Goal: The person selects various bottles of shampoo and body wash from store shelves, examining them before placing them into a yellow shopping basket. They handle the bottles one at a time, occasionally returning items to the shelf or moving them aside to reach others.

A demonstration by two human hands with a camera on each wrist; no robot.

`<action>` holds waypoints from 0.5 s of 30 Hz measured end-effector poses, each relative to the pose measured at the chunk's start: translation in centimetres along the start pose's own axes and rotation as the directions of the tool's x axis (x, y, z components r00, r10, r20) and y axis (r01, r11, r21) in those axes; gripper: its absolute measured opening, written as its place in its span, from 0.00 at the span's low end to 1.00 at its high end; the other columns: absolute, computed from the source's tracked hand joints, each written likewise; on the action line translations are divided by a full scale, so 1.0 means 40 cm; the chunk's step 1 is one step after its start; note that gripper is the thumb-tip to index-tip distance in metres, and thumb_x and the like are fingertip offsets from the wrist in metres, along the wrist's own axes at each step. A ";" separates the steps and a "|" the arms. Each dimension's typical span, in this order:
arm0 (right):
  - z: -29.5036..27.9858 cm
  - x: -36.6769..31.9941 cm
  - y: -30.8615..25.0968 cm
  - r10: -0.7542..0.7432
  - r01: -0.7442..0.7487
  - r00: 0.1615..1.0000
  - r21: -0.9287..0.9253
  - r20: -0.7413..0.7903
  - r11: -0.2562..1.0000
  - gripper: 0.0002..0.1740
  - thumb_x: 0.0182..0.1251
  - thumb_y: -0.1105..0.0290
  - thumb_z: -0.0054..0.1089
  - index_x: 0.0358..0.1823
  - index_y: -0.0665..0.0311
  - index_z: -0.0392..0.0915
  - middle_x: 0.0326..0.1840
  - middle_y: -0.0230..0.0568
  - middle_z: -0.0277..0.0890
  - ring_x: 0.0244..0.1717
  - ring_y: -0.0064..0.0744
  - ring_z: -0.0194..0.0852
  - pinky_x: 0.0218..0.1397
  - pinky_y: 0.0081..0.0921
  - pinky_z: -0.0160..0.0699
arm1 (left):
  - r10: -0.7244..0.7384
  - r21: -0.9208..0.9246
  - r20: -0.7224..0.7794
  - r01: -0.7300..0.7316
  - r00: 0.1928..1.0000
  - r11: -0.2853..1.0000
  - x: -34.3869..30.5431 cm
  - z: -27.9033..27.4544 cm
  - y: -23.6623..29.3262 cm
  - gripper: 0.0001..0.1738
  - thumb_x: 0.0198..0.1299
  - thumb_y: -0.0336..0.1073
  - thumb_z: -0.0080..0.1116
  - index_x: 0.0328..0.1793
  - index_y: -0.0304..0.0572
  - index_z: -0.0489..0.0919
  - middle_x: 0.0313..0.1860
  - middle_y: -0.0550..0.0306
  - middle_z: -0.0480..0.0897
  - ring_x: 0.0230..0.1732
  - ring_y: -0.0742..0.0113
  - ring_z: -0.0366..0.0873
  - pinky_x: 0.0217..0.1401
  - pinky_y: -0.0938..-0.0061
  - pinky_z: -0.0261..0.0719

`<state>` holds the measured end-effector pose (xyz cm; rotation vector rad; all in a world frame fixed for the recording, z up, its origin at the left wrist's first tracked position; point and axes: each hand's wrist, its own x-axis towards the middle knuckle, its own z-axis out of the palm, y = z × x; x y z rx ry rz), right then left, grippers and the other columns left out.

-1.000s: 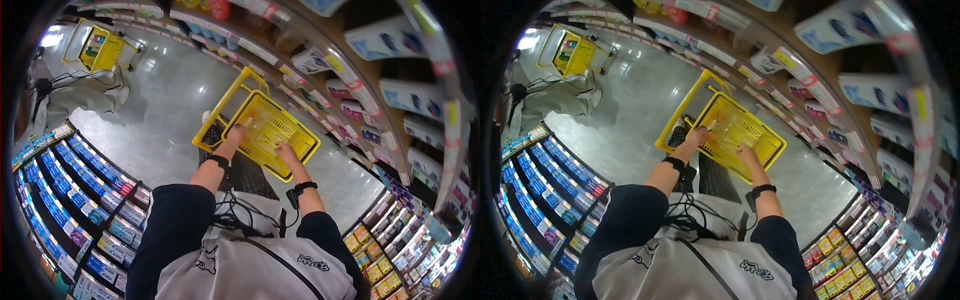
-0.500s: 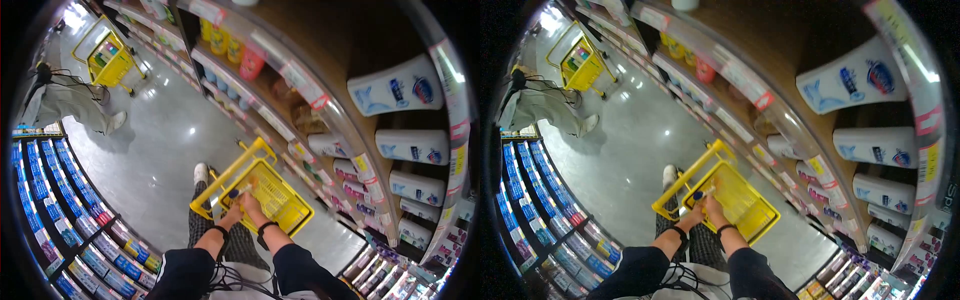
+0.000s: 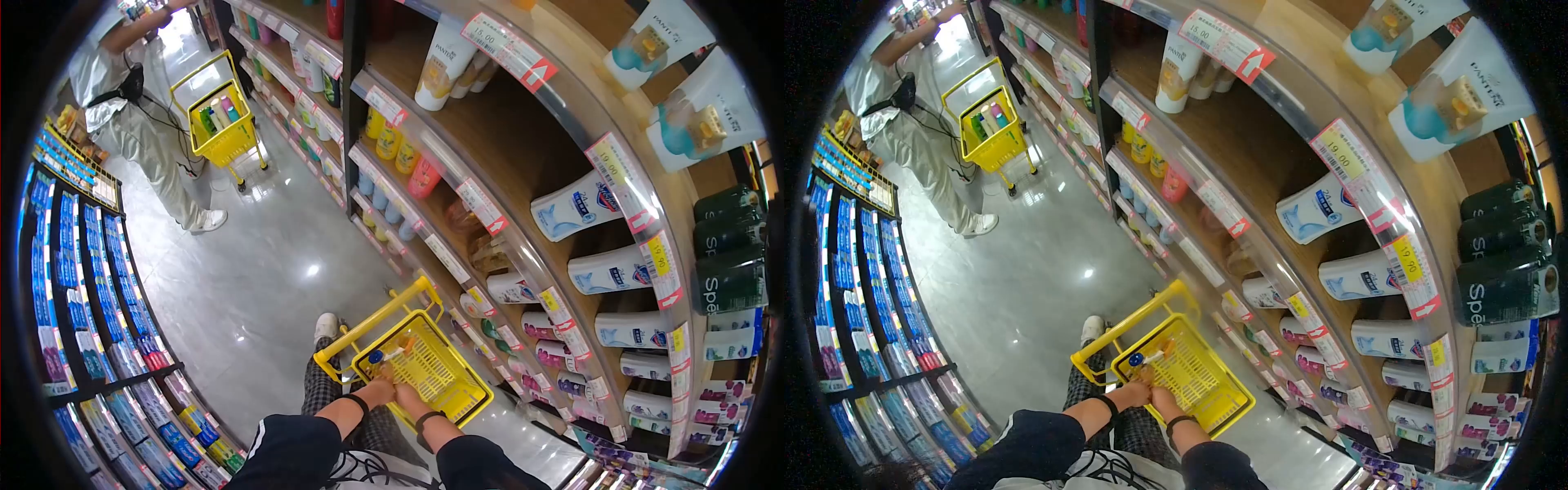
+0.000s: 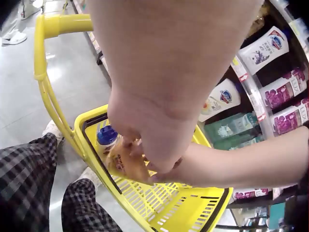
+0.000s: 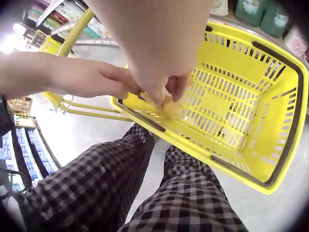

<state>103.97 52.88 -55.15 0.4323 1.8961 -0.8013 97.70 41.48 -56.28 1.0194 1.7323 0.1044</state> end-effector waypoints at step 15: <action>0.099 0.048 -0.061 0.092 -0.085 0.962 0.036 -0.256 0.996 0.17 0.59 0.62 0.46 0.37 0.66 0.80 0.39 0.53 0.78 0.46 0.50 0.75 0.48 0.38 0.71 | 0.086 0.229 -0.210 -0.037 0.974 0.973 -0.169 -0.044 0.006 0.19 0.55 0.41 0.49 0.50 0.42 0.78 0.55 0.55 0.71 0.57 0.50 0.69 0.67 0.57 0.52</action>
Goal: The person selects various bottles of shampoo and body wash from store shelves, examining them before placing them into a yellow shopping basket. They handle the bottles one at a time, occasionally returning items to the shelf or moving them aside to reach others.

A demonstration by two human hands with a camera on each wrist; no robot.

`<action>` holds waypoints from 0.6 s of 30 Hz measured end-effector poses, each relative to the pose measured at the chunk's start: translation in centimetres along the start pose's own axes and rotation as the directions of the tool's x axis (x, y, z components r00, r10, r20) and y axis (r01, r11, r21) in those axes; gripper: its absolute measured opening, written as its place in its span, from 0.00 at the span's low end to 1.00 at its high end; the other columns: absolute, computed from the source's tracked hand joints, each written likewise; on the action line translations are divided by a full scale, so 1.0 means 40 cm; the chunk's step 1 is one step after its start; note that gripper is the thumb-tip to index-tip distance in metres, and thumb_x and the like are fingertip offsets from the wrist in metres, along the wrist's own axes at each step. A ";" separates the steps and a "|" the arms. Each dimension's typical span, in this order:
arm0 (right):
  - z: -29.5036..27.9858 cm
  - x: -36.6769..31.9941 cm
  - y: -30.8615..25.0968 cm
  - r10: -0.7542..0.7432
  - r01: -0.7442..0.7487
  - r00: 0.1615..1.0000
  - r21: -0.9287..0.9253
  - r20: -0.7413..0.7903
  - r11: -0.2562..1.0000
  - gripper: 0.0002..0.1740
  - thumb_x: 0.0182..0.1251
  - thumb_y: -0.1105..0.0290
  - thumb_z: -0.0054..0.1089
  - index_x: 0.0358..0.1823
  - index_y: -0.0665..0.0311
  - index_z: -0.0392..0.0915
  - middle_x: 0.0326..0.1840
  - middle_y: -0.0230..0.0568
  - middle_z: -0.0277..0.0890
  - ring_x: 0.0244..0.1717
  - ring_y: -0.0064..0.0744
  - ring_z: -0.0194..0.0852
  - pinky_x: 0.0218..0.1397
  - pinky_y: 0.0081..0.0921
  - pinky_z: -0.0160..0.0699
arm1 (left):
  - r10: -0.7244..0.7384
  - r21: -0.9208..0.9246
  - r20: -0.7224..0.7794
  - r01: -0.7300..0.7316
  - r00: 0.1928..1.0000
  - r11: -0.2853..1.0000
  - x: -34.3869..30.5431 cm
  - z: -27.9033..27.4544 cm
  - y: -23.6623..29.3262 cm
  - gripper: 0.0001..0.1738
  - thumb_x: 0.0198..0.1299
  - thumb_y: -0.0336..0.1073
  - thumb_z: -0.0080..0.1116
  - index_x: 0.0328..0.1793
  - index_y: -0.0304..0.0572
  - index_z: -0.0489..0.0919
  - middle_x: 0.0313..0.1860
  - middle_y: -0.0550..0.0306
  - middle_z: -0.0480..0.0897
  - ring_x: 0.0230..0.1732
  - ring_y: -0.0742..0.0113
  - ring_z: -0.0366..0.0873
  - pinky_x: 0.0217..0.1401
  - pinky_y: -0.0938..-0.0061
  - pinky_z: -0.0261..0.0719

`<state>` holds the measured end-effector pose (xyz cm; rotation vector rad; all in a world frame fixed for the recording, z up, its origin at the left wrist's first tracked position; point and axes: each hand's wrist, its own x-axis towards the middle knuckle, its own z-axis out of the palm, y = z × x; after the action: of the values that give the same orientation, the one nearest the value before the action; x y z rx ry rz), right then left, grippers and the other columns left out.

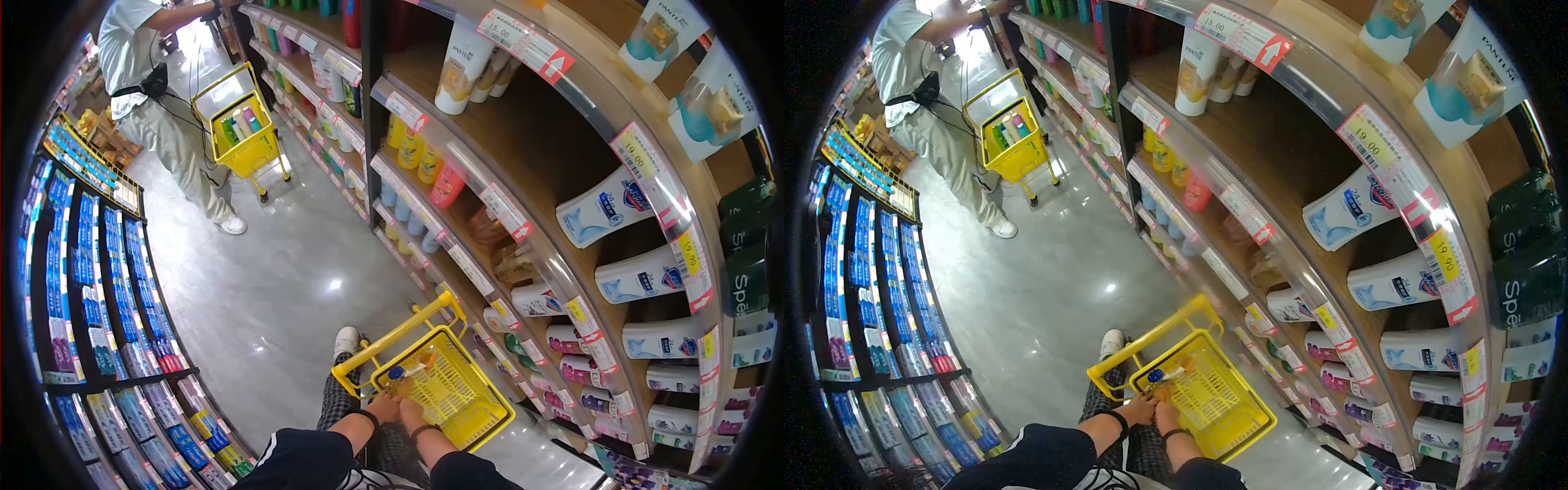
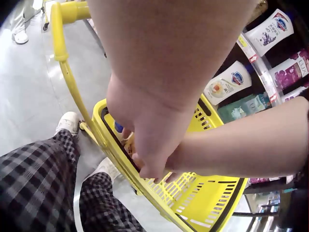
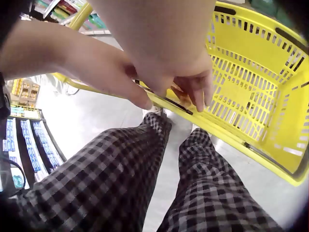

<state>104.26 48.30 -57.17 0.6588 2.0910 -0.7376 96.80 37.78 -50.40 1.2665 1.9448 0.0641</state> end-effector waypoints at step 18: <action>-0.846 -0.816 -0.256 -0.646 0.433 0.758 -0.670 -0.090 0.603 0.20 0.57 0.44 0.50 0.38 0.50 0.78 0.23 0.48 0.75 0.22 0.46 0.74 0.24 0.31 0.69 | 0.431 -0.527 -0.339 -0.548 0.836 0.649 -0.226 -0.763 0.050 0.54 0.41 0.51 0.69 0.72 0.48 0.51 0.70 0.48 0.56 0.70 0.58 0.53 0.70 0.69 0.51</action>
<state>97.68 58.24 -10.55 -0.2956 2.6884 -0.1932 80.50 42.62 -23.43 1.3163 1.4570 1.0475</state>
